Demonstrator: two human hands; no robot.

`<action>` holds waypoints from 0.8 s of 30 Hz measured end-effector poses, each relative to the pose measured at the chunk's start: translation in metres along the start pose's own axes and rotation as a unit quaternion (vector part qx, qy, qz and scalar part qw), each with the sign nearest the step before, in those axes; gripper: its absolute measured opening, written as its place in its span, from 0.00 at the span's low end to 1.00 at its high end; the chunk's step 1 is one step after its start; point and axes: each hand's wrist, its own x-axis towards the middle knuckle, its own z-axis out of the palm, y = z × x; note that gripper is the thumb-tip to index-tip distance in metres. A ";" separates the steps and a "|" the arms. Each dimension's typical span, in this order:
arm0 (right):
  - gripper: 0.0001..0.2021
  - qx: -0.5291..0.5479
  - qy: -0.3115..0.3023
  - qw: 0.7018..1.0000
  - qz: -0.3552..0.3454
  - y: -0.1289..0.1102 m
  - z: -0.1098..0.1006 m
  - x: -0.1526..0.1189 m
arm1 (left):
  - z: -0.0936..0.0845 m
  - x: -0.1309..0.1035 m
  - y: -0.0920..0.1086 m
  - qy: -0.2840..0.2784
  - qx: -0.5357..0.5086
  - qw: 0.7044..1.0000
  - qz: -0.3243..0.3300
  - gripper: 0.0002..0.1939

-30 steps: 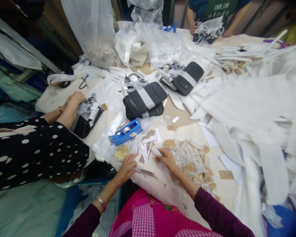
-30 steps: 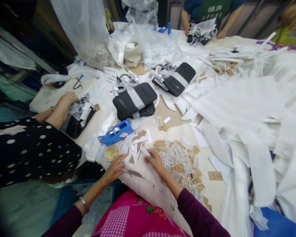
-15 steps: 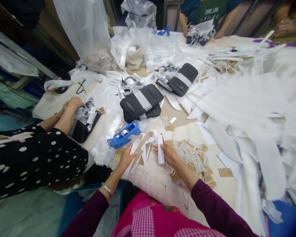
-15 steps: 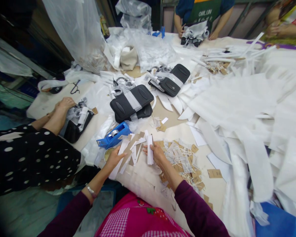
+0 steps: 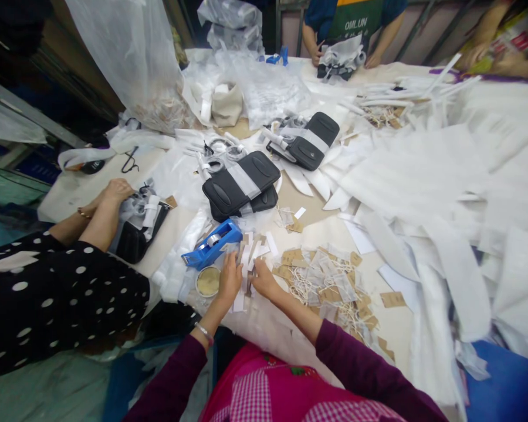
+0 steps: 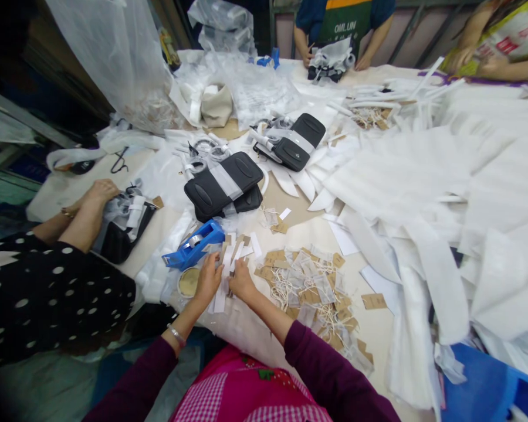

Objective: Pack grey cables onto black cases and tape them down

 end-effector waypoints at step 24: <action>0.17 -0.562 -0.098 0.804 -0.168 0.020 -0.141 -0.024 | 0.064 0.054 0.054 -0.254 0.188 0.917 0.245 0.29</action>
